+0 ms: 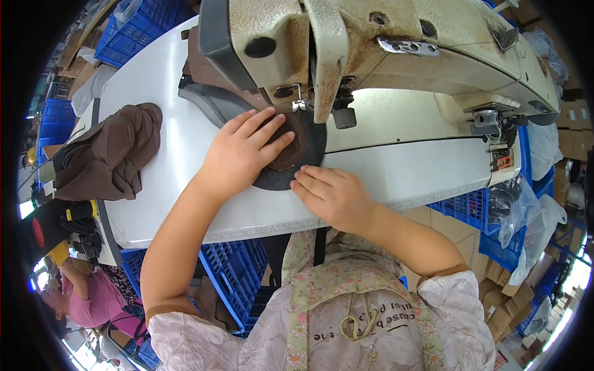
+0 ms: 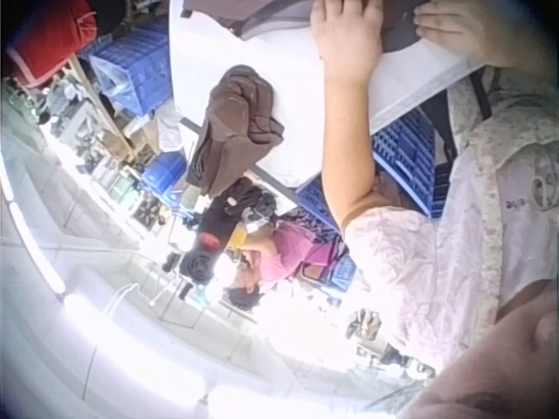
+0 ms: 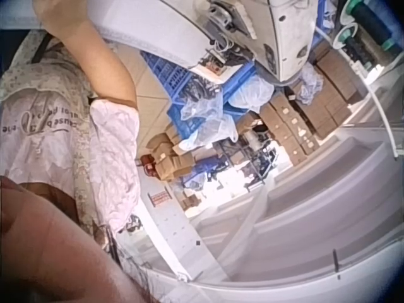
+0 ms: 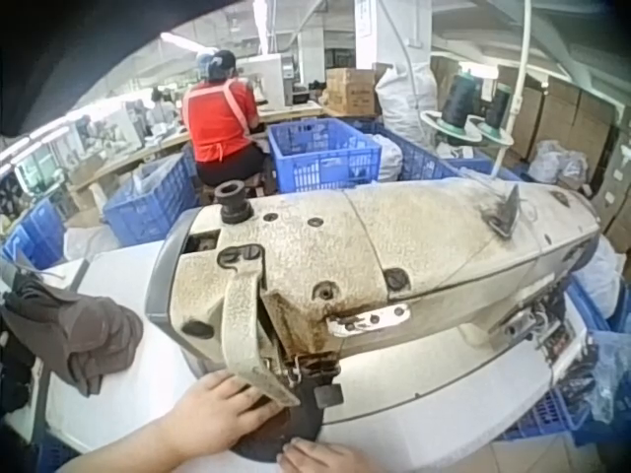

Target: Operating a sewing machine to stitch leather shoe components together.

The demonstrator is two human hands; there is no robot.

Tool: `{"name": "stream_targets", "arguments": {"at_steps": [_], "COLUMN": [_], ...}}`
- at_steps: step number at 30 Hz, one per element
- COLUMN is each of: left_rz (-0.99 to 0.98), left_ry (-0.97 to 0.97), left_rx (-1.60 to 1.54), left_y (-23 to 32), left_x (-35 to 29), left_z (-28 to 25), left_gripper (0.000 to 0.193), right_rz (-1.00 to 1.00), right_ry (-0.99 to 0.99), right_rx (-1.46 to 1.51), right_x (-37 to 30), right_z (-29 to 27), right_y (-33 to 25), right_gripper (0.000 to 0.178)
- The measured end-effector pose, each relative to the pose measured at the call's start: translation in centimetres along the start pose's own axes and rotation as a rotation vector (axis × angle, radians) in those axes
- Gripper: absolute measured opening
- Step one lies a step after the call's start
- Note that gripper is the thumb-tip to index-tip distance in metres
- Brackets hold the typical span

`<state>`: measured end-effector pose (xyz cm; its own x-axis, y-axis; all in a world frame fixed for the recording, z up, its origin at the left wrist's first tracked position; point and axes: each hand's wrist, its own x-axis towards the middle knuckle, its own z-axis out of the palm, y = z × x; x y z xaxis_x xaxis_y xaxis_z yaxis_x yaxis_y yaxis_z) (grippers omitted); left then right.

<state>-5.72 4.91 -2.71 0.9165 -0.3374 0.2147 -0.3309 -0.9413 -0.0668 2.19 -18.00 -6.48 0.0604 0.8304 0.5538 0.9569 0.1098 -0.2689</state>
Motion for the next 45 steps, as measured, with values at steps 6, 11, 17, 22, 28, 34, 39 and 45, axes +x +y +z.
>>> {"name": "stream_targets", "arguments": {"at_steps": [6, 11, 17, 22, 28, 34, 39, 45], "left_rz": [-0.006, -0.017, -0.031, -0.041, -0.047, -0.042, -0.058, -0.103], "left_ry": [-0.013, 0.039, 0.023, 0.024, 0.028, 0.043, 0.048, 0.088], "left_rx": [0.008, -0.009, 0.011, 0.037, 0.074, 0.074, 0.061, 0.034], "left_y": [-0.3, -0.8, -1.3, -1.6, -2.1, -2.8, -2.9, -2.5], "left_x": [0.4, 0.5, 1.0, 1.1, 1.6, 1.8, 1.9, 2.0], "left_z": [-0.1, 0.2, 0.2, 0.4, 0.6, 1.0, 1.3, 1.8], "left_gripper": [0.042, 0.056, 0.052, 0.047, 0.044, 0.045, 0.045, 0.043], "right_rz": [0.022, 0.019, 0.016, 0.017, 0.044, 0.063, 0.095, 0.169], "right_ry": [0.005, 0.006, 0.035, 0.024, 0.030, 0.061, 0.088, 0.060], "right_rx": [-0.002, -0.019, -0.037, -0.039, -0.068, -0.088, -0.131, -0.169], "right_x": [0.2, 0.6, 1.1, 1.8, 2.4, 2.8, 3.2, 3.4], "right_z": [0.4, 0.4, 0.7, 0.4, 0.3, 1.1, 1.2, 1.1], "right_y": [0.2, 0.4, 0.9, 1.3, 1.6, 2.0, 2.5, 2.6], "right_gripper": [0.023, 0.021, 0.023, 0.023, 0.021, 0.019, 0.013, 0.007]}}
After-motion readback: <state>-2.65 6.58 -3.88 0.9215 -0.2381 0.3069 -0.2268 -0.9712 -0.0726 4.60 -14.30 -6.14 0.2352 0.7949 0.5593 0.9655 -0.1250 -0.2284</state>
